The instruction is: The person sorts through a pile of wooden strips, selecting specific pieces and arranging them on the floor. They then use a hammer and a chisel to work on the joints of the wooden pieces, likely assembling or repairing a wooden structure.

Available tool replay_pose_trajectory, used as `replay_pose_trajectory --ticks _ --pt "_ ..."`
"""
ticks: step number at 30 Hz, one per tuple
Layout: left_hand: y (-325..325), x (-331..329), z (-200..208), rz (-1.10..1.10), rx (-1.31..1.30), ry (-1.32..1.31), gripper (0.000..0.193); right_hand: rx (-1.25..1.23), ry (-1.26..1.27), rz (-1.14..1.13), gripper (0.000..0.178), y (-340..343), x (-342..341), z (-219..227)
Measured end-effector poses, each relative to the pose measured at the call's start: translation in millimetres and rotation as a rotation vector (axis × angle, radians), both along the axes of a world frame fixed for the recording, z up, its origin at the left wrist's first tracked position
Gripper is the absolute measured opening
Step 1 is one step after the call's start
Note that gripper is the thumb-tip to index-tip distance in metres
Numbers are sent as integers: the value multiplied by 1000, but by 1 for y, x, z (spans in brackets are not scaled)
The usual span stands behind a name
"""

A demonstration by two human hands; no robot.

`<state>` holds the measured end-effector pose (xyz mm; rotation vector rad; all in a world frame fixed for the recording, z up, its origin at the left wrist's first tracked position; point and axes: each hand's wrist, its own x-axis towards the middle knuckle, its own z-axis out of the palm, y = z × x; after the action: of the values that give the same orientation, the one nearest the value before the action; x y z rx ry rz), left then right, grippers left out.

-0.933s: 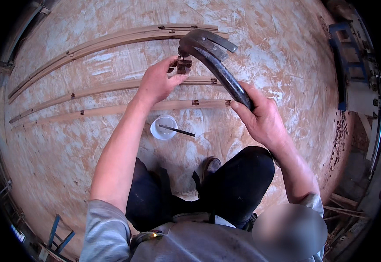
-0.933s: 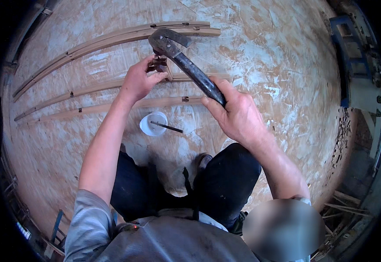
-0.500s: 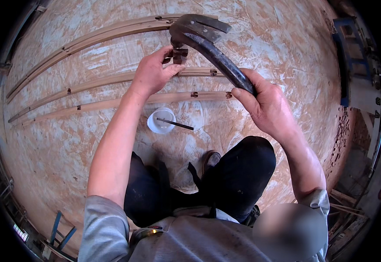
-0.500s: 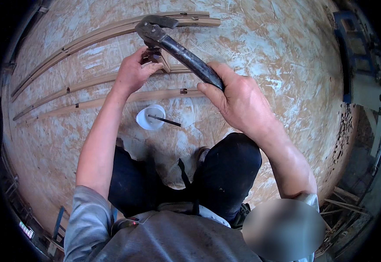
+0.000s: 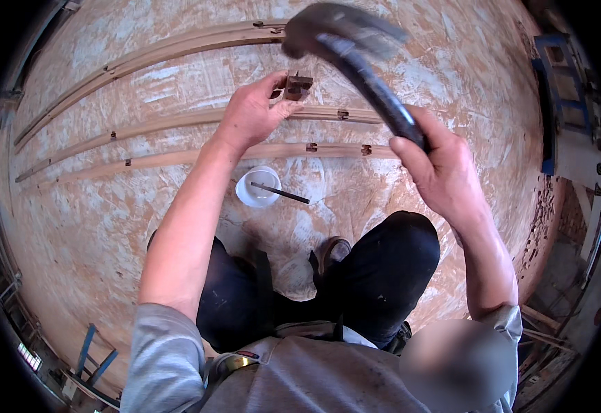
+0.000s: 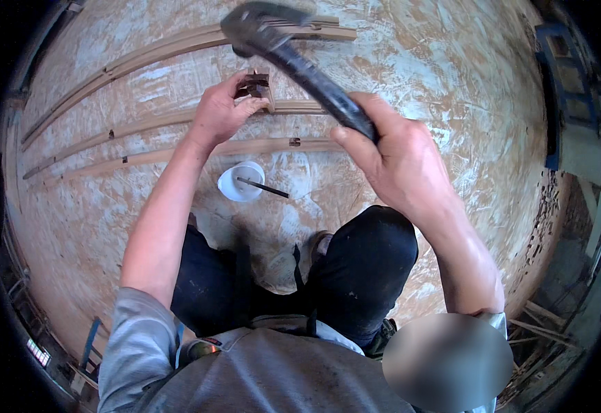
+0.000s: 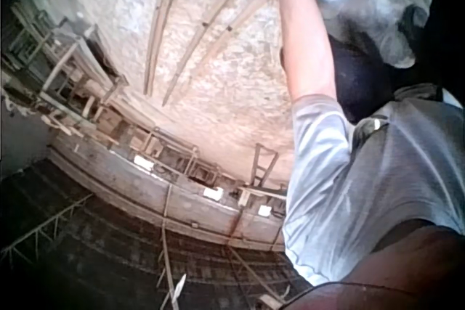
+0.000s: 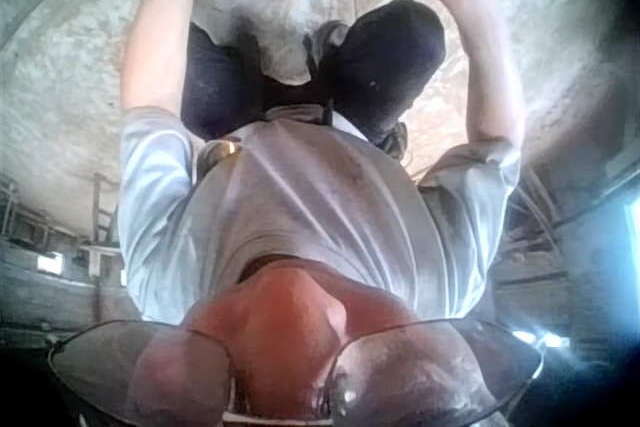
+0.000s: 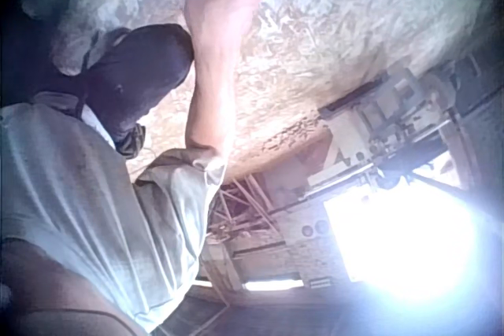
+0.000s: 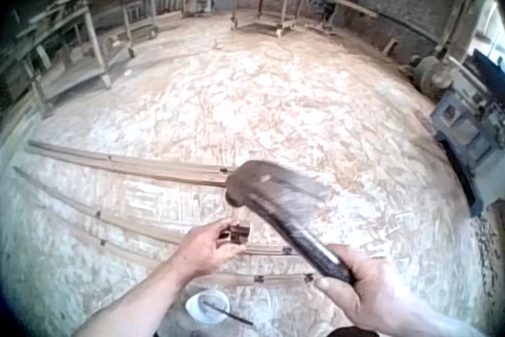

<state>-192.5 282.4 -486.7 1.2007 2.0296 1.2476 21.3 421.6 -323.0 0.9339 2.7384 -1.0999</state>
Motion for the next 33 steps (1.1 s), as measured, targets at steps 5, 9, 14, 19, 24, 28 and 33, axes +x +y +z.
replay_pose_trajectory --ticks 5,9,14,19,24,28,33 --pt "2 1 -1 -20 -51 2 41 5 -99 16 34 7 2 -5" --pt "-2 -1 -6 5 -13 40 43 23 17 10 33 4 4 -8" --pt "-1 4 3 10 -97 65 43 66 -30 97 35 10 4 -14" --pt "2 -1 2 -15 -119 68 55 51 -35 54 34 9 7 -14" --pt "-1 3 11 30 -156 21 52 130 31 9 33 13 22 -20" --pt "-1 1 10 33 -121 146 51 67 -212 -213 33 26 87 -80" --pt "-6 5 29 35 -187 52 54 -31 -509 -417 35 3 181 -183"
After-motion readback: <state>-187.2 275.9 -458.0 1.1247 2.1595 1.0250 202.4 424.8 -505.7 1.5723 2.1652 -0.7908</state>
